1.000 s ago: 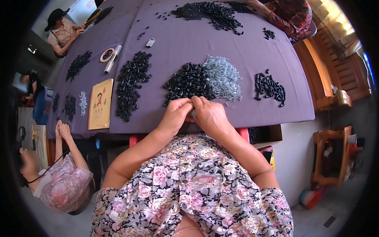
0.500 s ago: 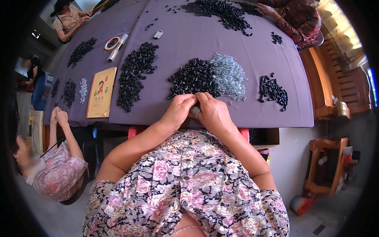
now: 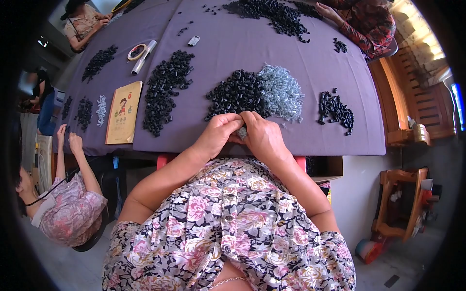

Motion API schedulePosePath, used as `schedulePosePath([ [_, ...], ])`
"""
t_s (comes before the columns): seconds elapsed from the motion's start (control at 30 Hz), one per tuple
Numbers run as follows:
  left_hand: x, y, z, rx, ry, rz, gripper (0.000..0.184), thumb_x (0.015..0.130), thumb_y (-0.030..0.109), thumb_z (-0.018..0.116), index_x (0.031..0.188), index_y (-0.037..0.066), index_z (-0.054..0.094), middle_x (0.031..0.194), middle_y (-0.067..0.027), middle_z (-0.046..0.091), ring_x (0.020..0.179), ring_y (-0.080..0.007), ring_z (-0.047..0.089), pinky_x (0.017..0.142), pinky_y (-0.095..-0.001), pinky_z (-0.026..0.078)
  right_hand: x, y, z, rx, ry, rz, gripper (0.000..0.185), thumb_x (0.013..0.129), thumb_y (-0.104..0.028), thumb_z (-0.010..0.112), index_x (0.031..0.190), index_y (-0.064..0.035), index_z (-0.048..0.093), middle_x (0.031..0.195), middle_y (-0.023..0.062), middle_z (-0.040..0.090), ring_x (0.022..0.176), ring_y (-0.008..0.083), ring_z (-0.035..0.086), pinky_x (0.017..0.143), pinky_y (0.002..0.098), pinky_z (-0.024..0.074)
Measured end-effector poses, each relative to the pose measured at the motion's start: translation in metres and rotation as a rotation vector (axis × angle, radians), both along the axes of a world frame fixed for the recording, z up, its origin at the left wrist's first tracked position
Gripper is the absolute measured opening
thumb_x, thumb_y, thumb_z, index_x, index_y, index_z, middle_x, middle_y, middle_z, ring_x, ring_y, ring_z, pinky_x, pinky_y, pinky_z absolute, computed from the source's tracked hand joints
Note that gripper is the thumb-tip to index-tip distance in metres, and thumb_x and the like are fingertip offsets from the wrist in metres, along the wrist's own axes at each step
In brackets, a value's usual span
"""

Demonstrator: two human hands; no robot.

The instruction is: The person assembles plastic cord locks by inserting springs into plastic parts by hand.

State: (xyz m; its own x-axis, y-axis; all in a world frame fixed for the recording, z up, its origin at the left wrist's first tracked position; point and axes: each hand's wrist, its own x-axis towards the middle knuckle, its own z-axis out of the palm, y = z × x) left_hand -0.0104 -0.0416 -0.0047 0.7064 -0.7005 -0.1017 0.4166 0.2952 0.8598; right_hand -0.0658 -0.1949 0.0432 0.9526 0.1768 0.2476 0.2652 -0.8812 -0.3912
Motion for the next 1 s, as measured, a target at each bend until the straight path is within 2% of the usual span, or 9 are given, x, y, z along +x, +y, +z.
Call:
schedulePosePath([
  [0.37,0.0,0.001,0.001,0.045,-0.065,-0.022,0.026,0.104,0.019,0.054,0.115,0.0,0.067,0.101,-0.0027,0.069,0.087,-0.0097,0.067,0.075,-0.0243,0.057,-0.003,-0.002,0.003,0.115,0.031,-0.002,0.039,0.072,0.002,0.062,0.111,-0.0016,0.059,0.099,0.0197,0.067,0.089,0.0421,0.066,0.075,0.048,0.0535],
  [0.6,0.0,-0.001,0.001,0.152,-0.12,-0.026,0.025,0.103,0.02,0.056,0.113,0.0,0.069,0.099,-0.0016,0.068,0.086,-0.0087,0.066,0.072,-0.0238,0.057,-0.005,-0.002,0.004,0.038,-0.045,0.011,0.041,0.071,0.003,0.064,0.112,-0.0028,0.059,0.098,0.0168,0.067,0.086,0.039,0.067,0.071,0.046,0.0542],
  [0.7,-0.001,0.0,0.001,0.084,-0.113,-0.014,0.025,0.103,0.02,0.057,0.111,0.0,0.069,0.096,-0.0004,0.067,0.085,-0.0076,0.065,0.072,-0.0238,0.057,-0.005,-0.001,0.006,0.002,-0.066,0.006,0.042,0.071,0.002,0.066,0.112,-0.003,0.059,0.096,0.0151,0.065,0.085,0.0372,0.067,0.069,0.0445,0.0545],
  [0.8,-0.006,0.001,0.005,0.034,-0.101,0.065,0.022,0.102,0.016,0.057,0.105,-0.002,0.07,0.088,-0.0004,0.068,0.077,-0.0056,0.063,0.067,-0.0226,0.055,-0.003,0.0,-0.003,-0.015,-0.093,0.015,0.042,0.071,0.0,0.068,0.112,-0.0029,0.057,0.094,0.0144,0.065,0.083,0.0362,0.068,0.067,0.0439,0.0544],
  [1.0,-0.007,-0.002,-0.002,0.042,-0.186,0.101,0.022,0.102,0.016,0.058,0.104,-0.002,0.07,0.086,-0.0004,0.067,0.073,-0.0054,0.061,0.065,-0.0229,0.053,-0.004,0.002,-0.006,-0.048,-0.066,0.002,0.043,0.072,0.001,0.069,0.113,-0.0028,0.056,0.096,0.0152,0.066,0.083,0.0365,0.068,0.066,0.0448,0.0544],
])
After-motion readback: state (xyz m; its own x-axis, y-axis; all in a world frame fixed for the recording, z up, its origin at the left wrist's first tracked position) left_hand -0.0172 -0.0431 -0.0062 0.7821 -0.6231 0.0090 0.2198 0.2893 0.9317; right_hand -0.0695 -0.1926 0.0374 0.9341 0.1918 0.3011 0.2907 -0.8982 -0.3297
